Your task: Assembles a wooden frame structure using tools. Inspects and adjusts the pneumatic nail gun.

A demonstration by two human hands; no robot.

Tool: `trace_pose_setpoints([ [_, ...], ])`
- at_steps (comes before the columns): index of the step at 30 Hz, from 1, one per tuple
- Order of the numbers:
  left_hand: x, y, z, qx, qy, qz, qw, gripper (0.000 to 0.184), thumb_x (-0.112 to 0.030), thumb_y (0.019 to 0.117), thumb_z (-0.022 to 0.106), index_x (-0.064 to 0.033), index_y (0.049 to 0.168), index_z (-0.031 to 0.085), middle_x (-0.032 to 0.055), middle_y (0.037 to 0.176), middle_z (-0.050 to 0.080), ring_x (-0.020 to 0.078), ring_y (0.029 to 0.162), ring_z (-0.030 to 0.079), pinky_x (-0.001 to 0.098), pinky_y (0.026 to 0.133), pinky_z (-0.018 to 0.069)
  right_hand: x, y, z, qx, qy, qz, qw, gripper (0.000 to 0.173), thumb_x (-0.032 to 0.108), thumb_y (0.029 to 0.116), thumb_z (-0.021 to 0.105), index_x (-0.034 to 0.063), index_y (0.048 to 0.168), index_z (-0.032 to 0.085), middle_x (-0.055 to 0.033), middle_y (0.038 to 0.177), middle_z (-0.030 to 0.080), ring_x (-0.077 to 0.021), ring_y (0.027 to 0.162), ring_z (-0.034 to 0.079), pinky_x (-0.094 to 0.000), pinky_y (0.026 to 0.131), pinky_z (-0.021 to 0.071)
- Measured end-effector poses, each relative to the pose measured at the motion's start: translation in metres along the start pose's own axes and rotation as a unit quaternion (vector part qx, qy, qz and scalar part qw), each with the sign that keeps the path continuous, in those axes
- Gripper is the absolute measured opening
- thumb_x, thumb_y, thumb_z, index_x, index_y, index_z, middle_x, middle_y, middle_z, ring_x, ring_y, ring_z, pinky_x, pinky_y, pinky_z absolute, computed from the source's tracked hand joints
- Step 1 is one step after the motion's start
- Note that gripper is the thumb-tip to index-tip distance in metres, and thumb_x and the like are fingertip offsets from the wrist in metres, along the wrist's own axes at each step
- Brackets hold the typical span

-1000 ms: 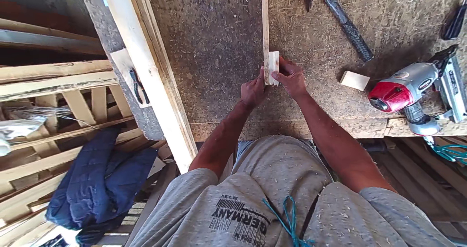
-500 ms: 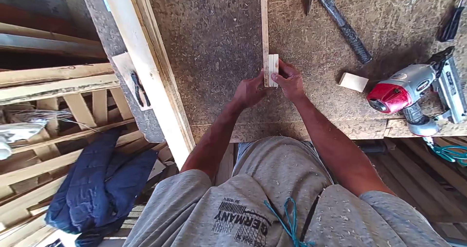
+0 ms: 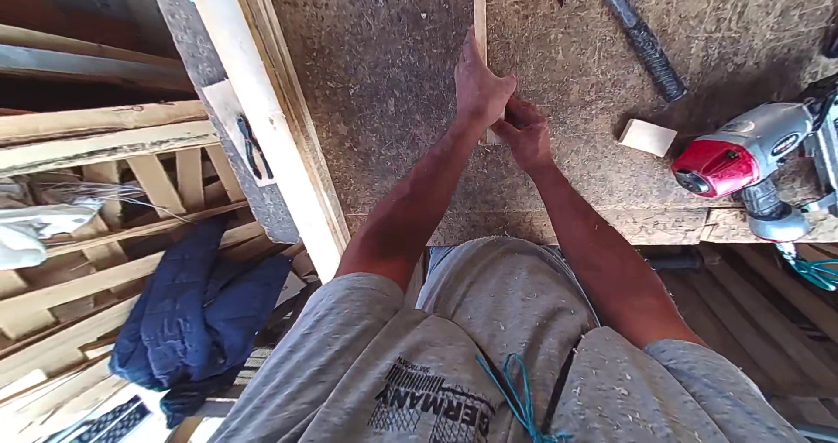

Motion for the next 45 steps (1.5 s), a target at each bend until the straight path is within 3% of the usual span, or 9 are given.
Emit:
trace_pose_setpoints([
  [7,-0.007,0.000,-0.004,0.011,0.004,-0.009,1.000,0.106,-0.020,0.0726,0.081,-0.0039,0.160,0.023,0.0154,0.149,0.054,0.0203,0.131,0.058,0.0348,0.108,0.0505,-0.010,-0.021,-0.029,0.151,-0.077,-0.069,0.983,0.084,0.027,0.0812,0.086,0.0030,0.152,0.048,-0.0153,0.159,0.044,-0.0216,0.135,0.056,-0.0356,0.107,0.0536],
  [11,-0.006,-0.002,-0.004,0.015,0.014,-0.013,1.000,0.106,-0.021,0.0733,0.081,-0.0042,0.161,0.023,0.0153,0.148,0.054,0.0195,0.130,0.059,0.0339,0.107,0.0509,-0.022,-0.027,-0.008,0.024,-0.264,-0.156,0.951,0.052,0.011,0.0879,0.075,0.0007,0.137,0.063,-0.0187,0.135,0.065,-0.0268,0.118,0.069,-0.0394,0.099,0.0582],
  [17,-0.005,-0.002,-0.003,0.004,0.008,-0.011,1.000,0.103,-0.022,0.0736,0.083,-0.0052,0.159,0.028,0.0152,0.146,0.056,0.0213,0.126,0.062,0.0368,0.104,0.0532,-0.038,-0.028,-0.001,-0.022,-0.386,-0.289,0.876,0.041,0.011,0.0975,0.063,-0.0059,0.135,0.062,-0.0245,0.126,0.069,-0.0411,0.117,0.068,-0.0493,0.100,0.0548],
  [26,-0.006,-0.004,-0.004,0.002,0.021,-0.019,1.000,0.108,-0.023,0.0735,0.081,-0.0051,0.161,0.021,0.0163,0.147,0.055,0.0227,0.130,0.059,0.0391,0.108,0.0503,-0.021,-0.026,-0.005,0.034,-0.376,-0.224,0.899,0.045,0.015,0.0967,0.068,-0.0014,0.138,0.062,-0.0201,0.132,0.068,-0.0373,0.122,0.066,-0.0467,0.104,0.0529],
  [29,-0.009,-0.007,0.000,0.007,0.033,-0.032,0.999,0.106,-0.024,0.0745,0.080,-0.0082,0.162,0.021,0.0186,0.140,0.059,0.0284,0.124,0.063,0.0479,0.102,0.0544,0.030,-0.046,-0.046,0.070,-0.375,-0.110,0.918,0.042,0.022,0.0997,0.067,0.0064,0.138,0.063,-0.0158,0.142,0.061,-0.0329,0.131,0.058,-0.0477,0.109,0.0489],
  [33,-0.011,-0.007,-0.002,0.005,0.048,-0.030,0.998,0.104,-0.024,0.0754,0.080,-0.0091,0.161,0.021,0.0190,0.144,0.056,0.0297,0.127,0.061,0.0511,0.104,0.0524,0.050,-0.114,-0.177,-0.241,-0.437,-0.129,0.857,0.035,0.006,0.0991,0.053,0.0011,0.131,0.066,-0.0161,0.138,0.065,-0.0298,0.125,0.064,-0.0452,0.103,0.0543],
  [36,-0.006,-0.002,0.003,-0.005,0.044,-0.007,0.999,0.105,-0.025,0.0724,0.081,-0.0066,0.160,0.025,0.0179,0.155,0.044,0.0268,0.139,0.050,0.0447,0.112,0.0461,0.018,-0.157,-0.302,-0.306,-0.521,0.103,0.790,0.067,0.009,0.0907,0.058,0.0036,0.155,0.040,-0.0203,0.164,0.033,-0.0373,0.149,0.038,-0.0574,0.119,0.0355],
  [39,-0.001,0.000,-0.002,-0.017,0.051,-0.009,0.998,0.106,-0.027,0.0722,0.082,-0.0024,0.159,0.027,0.0203,0.157,0.040,0.0277,0.144,0.044,0.0407,0.116,0.0423,-0.036,-0.151,-0.364,-0.222,-0.565,0.137,0.783,0.104,0.018,0.0785,0.073,0.0047,0.164,0.015,-0.0235,0.170,0.013,-0.0439,0.155,0.021,-0.0653,0.124,0.0190],
  [45,-0.004,0.004,0.001,-0.016,0.060,-0.021,0.998,0.102,-0.027,0.0728,0.082,-0.0038,0.159,0.031,0.0156,0.164,0.034,0.0208,0.149,0.039,0.0349,0.118,0.0400,-0.057,-0.100,-0.394,-0.261,-0.589,0.152,0.750,0.109,0.041,0.0787,0.075,0.0166,0.166,0.014,-0.0136,0.163,0.039,-0.0382,0.134,0.056,-0.0621,0.100,0.0494],
])
Point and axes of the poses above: each hand's wrist, its own y-axis towards the middle knuckle, its own z-axis out of the palm, x = y × z, the point moved 1 cm from there along y, towards the middle knuckle
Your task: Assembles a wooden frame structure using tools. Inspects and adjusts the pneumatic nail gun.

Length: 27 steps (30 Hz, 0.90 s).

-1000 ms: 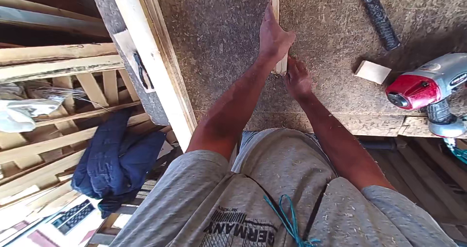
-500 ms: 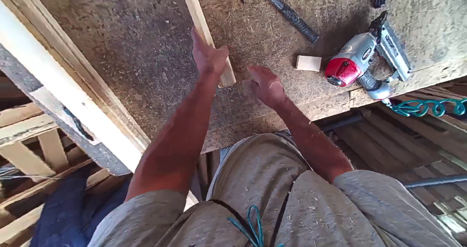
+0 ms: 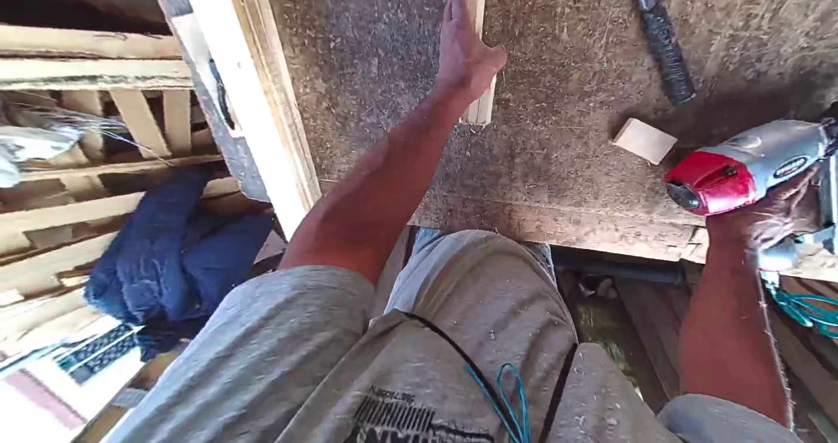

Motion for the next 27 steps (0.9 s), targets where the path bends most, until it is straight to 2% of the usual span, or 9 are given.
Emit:
trace_pose_setpoints([
  [2,0.000,0.001,-0.001,-0.001,-0.001,0.003,1.000,0.102,-0.026,0.0722,0.082,-0.0058,0.159,0.031,0.0136,0.165,0.032,0.0192,0.150,0.036,0.0337,0.120,0.0381,0.007,-0.002,-0.024,0.053,-0.011,-0.017,0.998,0.102,0.038,0.0832,0.073,0.0144,0.165,0.017,-0.0234,0.155,0.047,-0.0479,0.129,0.057,-0.0709,0.097,0.0465],
  [4,0.001,0.002,0.000,-0.004,0.000,0.001,1.000,0.103,-0.027,0.0717,0.082,-0.0066,0.159,0.031,0.0133,0.166,0.031,0.0193,0.149,0.038,0.0337,0.118,0.0404,0.014,-0.016,-0.064,0.093,-0.001,-0.062,0.994,0.083,0.044,0.0883,0.069,0.0076,0.155,0.038,-0.0300,0.140,0.057,-0.0509,0.125,0.058,-0.0744,0.097,0.0443],
  [6,0.002,0.002,0.001,-0.007,0.000,-0.001,1.000,0.103,-0.027,0.0711,0.082,-0.0076,0.159,0.032,0.0126,0.166,0.032,0.0194,0.148,0.041,0.0349,0.116,0.0434,0.015,-0.041,-0.101,0.128,0.084,-0.083,0.985,0.066,0.048,0.0895,0.072,0.0056,0.139,0.056,-0.0231,0.128,0.066,-0.0363,0.117,0.066,-0.0621,0.100,0.0510],
  [8,0.004,0.003,0.002,-0.009,-0.008,0.006,1.000,0.101,-0.026,0.0708,0.082,-0.0065,0.158,0.034,0.0128,0.165,0.033,0.0202,0.146,0.043,0.0357,0.114,0.0453,0.019,-0.074,-0.125,0.185,0.241,-0.070,0.950,0.053,0.036,0.0890,0.076,0.0037,0.129,0.061,-0.0098,0.111,0.070,-0.0160,0.090,0.070,-0.0402,0.084,0.0611],
  [10,0.003,0.002,0.002,-0.012,-0.019,0.017,1.000,0.100,-0.025,0.0704,0.082,-0.0056,0.156,0.036,0.0137,0.164,0.034,0.0210,0.145,0.044,0.0359,0.113,0.0465,0.041,-0.101,-0.127,0.254,0.442,-0.084,0.856,0.032,0.022,0.0881,0.074,0.0076,0.115,0.065,0.0014,0.091,0.071,-0.0099,0.071,0.068,-0.0319,0.070,0.0617],
  [12,0.002,0.000,0.001,-0.013,-0.027,0.020,0.999,0.101,-0.025,0.0704,0.082,-0.0047,0.157,0.034,0.0149,0.165,0.033,0.0216,0.144,0.046,0.0364,0.112,0.0471,0.078,-0.110,-0.098,0.347,0.587,-0.095,0.725,0.022,0.020,0.0884,0.072,0.0133,0.109,0.069,0.0020,0.082,0.072,-0.0126,0.064,0.068,-0.0328,0.064,0.0606],
  [15,0.002,-0.001,0.000,-0.012,-0.022,0.011,1.000,0.103,-0.024,0.0707,0.083,-0.0061,0.158,0.032,0.0131,0.166,0.031,0.0213,0.142,0.047,0.0371,0.111,0.0480,0.147,-0.111,-0.044,0.430,0.677,-0.075,0.592,0.022,0.018,0.0860,0.071,0.0104,0.106,0.069,-0.0053,0.079,0.072,-0.0172,0.058,0.066,-0.0355,0.058,0.0597],
  [21,0.003,0.001,0.003,-0.017,-0.016,0.005,1.000,0.104,-0.025,0.0708,0.083,-0.0070,0.159,0.031,0.0107,0.167,0.029,0.0185,0.144,0.045,0.0349,0.113,0.0456,0.194,-0.104,0.005,0.508,0.728,-0.004,0.460,0.031,0.016,0.0831,0.074,0.0056,0.111,0.066,-0.0183,0.095,0.073,-0.0219,0.056,0.066,-0.0360,0.054,0.0603],
  [27,0.005,0.001,0.004,-0.024,-0.004,0.005,1.000,0.104,-0.025,0.0706,0.083,-0.0065,0.159,0.031,0.0099,0.168,0.029,0.0178,0.145,0.044,0.0341,0.113,0.0463,0.194,-0.103,0.015,0.534,0.737,0.006,0.415,0.032,0.017,0.0854,0.072,0.0067,0.115,0.065,-0.0189,0.098,0.072,-0.0217,0.056,0.066,-0.0359,0.054,0.0605],
])
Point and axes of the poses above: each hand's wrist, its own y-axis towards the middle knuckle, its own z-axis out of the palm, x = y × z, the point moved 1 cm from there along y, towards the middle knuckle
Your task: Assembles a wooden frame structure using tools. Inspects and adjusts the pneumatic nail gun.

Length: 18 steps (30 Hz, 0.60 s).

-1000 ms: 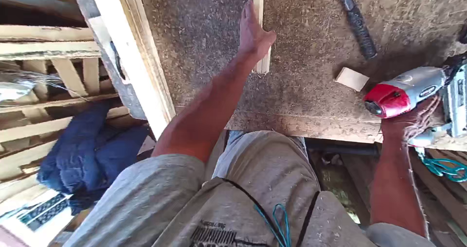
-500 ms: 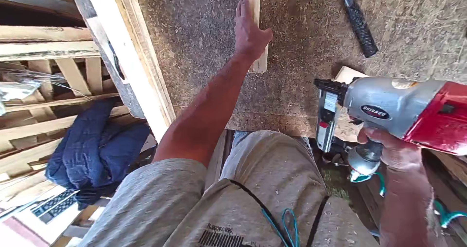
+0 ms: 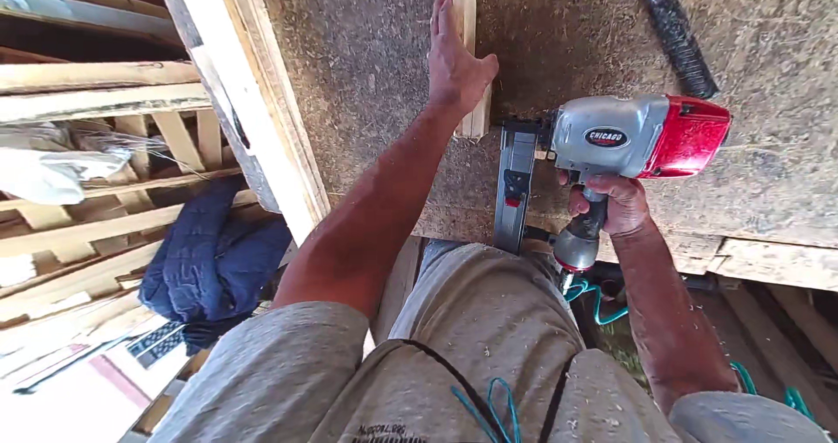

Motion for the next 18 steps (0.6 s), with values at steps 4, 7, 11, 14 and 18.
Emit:
trace_pose_setpoints([
  [4,-0.004,-0.001,-0.002,0.010,-0.006,0.001,1.000,0.106,-0.023,0.0719,0.083,-0.0070,0.161,0.027,0.0089,0.170,0.024,0.0181,0.148,0.041,0.0359,0.115,0.0445,0.003,-0.003,-0.005,0.034,0.025,-0.019,0.999,0.034,0.020,0.0884,0.073,0.0062,0.118,0.065,-0.0205,0.105,0.072,-0.0227,0.060,0.068,-0.0368,0.057,0.0619],
  [7,0.006,-0.002,0.000,-0.009,-0.063,0.021,0.998,0.101,-0.037,0.0772,0.084,-0.0080,0.159,0.033,0.0117,0.167,0.030,0.0200,0.147,0.042,0.0371,0.116,0.0436,0.004,0.000,-0.006,0.029,0.035,-0.025,0.999,0.034,0.020,0.0873,0.075,0.0065,0.117,0.066,-0.0207,0.105,0.072,-0.0235,0.061,0.069,-0.0378,0.058,0.0625],
  [11,0.021,0.000,0.003,-0.056,-0.119,0.058,0.990,0.077,-0.060,0.1036,0.034,-0.0044,0.158,0.036,0.0194,0.164,0.033,0.0233,0.150,0.039,0.0398,0.121,0.0375,0.006,0.016,-0.006,0.037,0.052,-0.028,0.998,0.033,0.025,0.0910,0.072,0.0080,0.119,0.065,-0.0210,0.110,0.071,-0.0227,0.061,0.069,-0.0360,0.057,0.0617],
  [14,0.023,0.000,0.005,-0.078,-0.149,0.063,0.984,0.072,-0.051,0.1082,0.016,-0.0035,0.158,0.037,0.0183,0.165,0.033,0.0200,0.150,0.038,0.0356,0.123,0.0333,0.010,0.031,-0.001,0.055,0.065,-0.029,0.996,0.034,0.027,0.0919,0.069,0.0091,0.120,0.064,-0.0212,0.114,0.070,-0.0219,0.060,0.068,-0.0346,0.055,0.0607],
  [18,0.023,0.000,0.004,-0.083,-0.140,0.062,0.985,0.073,-0.053,0.1079,0.016,-0.0042,0.158,0.037,0.0177,0.165,0.033,0.0198,0.151,0.037,0.0353,0.124,0.0325,0.013,0.043,0.000,0.056,0.058,-0.013,0.997,0.033,0.030,0.0910,0.069,0.0107,0.118,0.065,-0.0198,0.113,0.071,-0.0205,0.059,0.067,-0.0336,0.054,0.0593],
])
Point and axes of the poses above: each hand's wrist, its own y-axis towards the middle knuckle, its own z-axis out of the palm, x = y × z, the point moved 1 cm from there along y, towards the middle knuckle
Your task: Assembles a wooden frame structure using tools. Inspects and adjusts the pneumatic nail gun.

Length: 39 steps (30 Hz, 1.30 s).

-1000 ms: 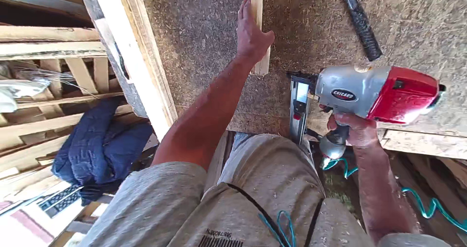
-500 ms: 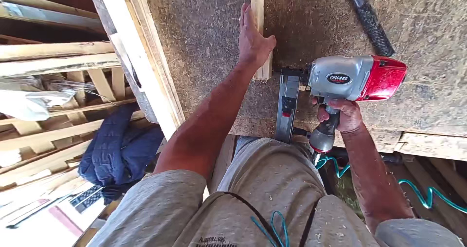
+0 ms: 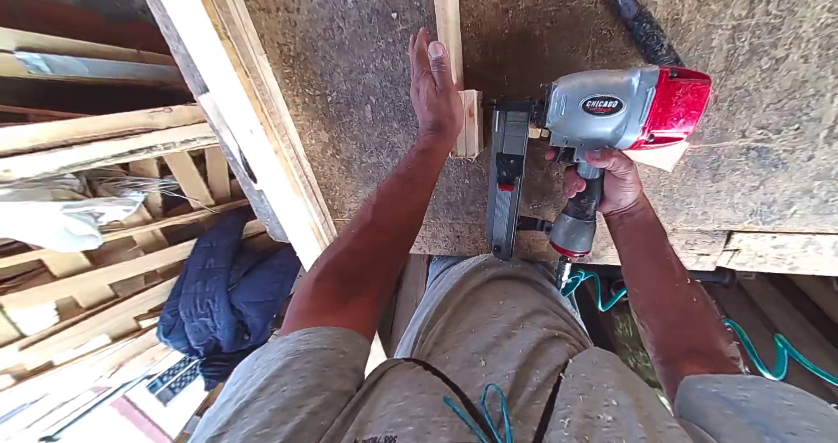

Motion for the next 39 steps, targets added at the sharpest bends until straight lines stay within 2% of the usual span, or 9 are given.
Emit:
trace_pose_setpoints([
  [9,-0.005,0.002,-0.001,0.008,0.022,-0.015,1.000,0.075,-0.054,0.1065,0.015,-0.0049,0.161,0.029,0.0190,0.168,0.025,0.0221,0.156,0.026,0.0361,0.128,0.0240,0.008,-0.009,-0.002,0.007,-0.014,0.032,0.999,0.032,0.030,0.0923,0.068,0.0107,0.118,0.065,-0.0195,0.110,0.072,-0.0197,0.058,0.067,-0.0329,0.054,0.0593],
  [21,-0.012,-0.001,-0.007,0.028,0.090,-0.031,0.995,0.076,-0.061,0.1055,0.018,-0.0102,0.158,0.037,0.0142,0.160,0.043,0.0239,0.147,0.043,0.0448,0.121,0.0350,0.037,-0.099,0.020,-0.106,-0.208,-0.053,0.971,0.024,0.016,0.0896,0.071,0.0091,0.112,0.069,-0.0097,0.094,0.075,-0.0171,0.059,0.068,-0.0319,0.054,0.0600],
  [24,-0.022,-0.003,-0.005,0.050,0.105,-0.046,0.992,0.072,-0.059,0.1055,0.024,-0.0114,0.156,0.041,0.0175,0.147,0.057,0.0300,0.134,0.056,0.0534,0.112,0.0432,0.061,-0.176,0.044,-0.274,-0.413,-0.103,0.862,0.026,0.019,0.0835,0.078,0.0118,0.108,0.071,-0.0008,0.084,0.074,-0.0132,0.066,0.070,-0.0309,0.063,0.0617],
  [27,-0.027,-0.001,-0.009,0.052,0.111,-0.068,0.990,0.072,-0.059,0.1046,0.038,-0.0072,0.153,0.044,0.0200,0.141,0.061,0.0324,0.130,0.060,0.0541,0.110,0.0458,0.083,-0.227,0.044,-0.373,-0.628,-0.148,0.667,0.069,0.044,0.0772,0.083,0.0053,0.130,0.061,-0.0048,0.113,0.073,-0.0116,0.102,0.071,-0.0373,0.093,0.0607],
  [29,-0.031,-0.001,-0.011,0.054,0.105,-0.084,0.989,0.073,-0.060,0.1029,0.046,-0.0074,0.154,0.044,0.0214,0.141,0.060,0.0352,0.129,0.059,0.0568,0.110,0.0454,0.098,-0.232,0.033,-0.440,-0.725,-0.137,0.512,0.057,0.044,0.0787,0.075,0.0005,0.115,0.069,-0.0185,0.099,0.074,-0.0330,0.091,0.074,-0.0601,0.079,0.0578],
  [31,-0.035,-0.001,-0.011,0.048,0.099,-0.087,0.990,0.074,-0.061,0.1005,0.052,-0.0094,0.152,0.046,0.0210,0.137,0.063,0.0364,0.126,0.061,0.0591,0.107,0.0473,0.113,-0.224,0.004,-0.477,-0.766,-0.068,0.426,0.049,0.036,0.0903,0.070,0.0031,0.127,0.067,-0.0280,0.112,0.071,-0.0514,0.095,0.070,-0.0753,0.075,0.0515],
  [33,-0.037,-0.006,-0.013,0.052,0.084,-0.084,0.992,0.074,-0.061,0.0985,0.056,-0.0101,0.152,0.047,0.0220,0.134,0.064,0.0375,0.122,0.063,0.0608,0.103,0.0494,0.118,-0.214,-0.030,-0.493,-0.781,-0.011,0.382,0.058,0.033,0.0986,0.064,0.0083,0.149,0.052,-0.0268,0.140,0.060,-0.0532,0.111,0.066,-0.0770,0.084,0.0499],
  [37,-0.044,-0.033,-0.017,0.127,0.042,-0.089,0.987,0.105,-0.042,0.0817,0.084,-0.0082,0.161,0.025,0.0237,0.144,0.055,0.0368,0.125,0.061,0.0577,0.104,0.0514,0.106,-0.204,-0.088,-0.474,-0.797,-0.060,0.369,0.063,0.021,0.0951,0.068,-0.0011,0.150,0.045,-0.0309,0.152,0.046,-0.0538,0.121,0.060,-0.0731,0.086,0.0527],
  [39,-0.051,-0.049,-0.013,0.139,0.062,-0.098,0.983,0.105,-0.026,0.0806,0.083,-0.0095,0.163,0.019,0.0224,0.144,0.055,0.0346,0.124,0.063,0.0553,0.103,0.0537,0.091,-0.206,-0.096,-0.470,-0.794,-0.068,0.379,0.072,0.018,0.0940,0.068,-0.0040,0.155,0.036,-0.0318,0.156,0.039,-0.0532,0.124,0.058,-0.0707,0.091,0.0527],
])
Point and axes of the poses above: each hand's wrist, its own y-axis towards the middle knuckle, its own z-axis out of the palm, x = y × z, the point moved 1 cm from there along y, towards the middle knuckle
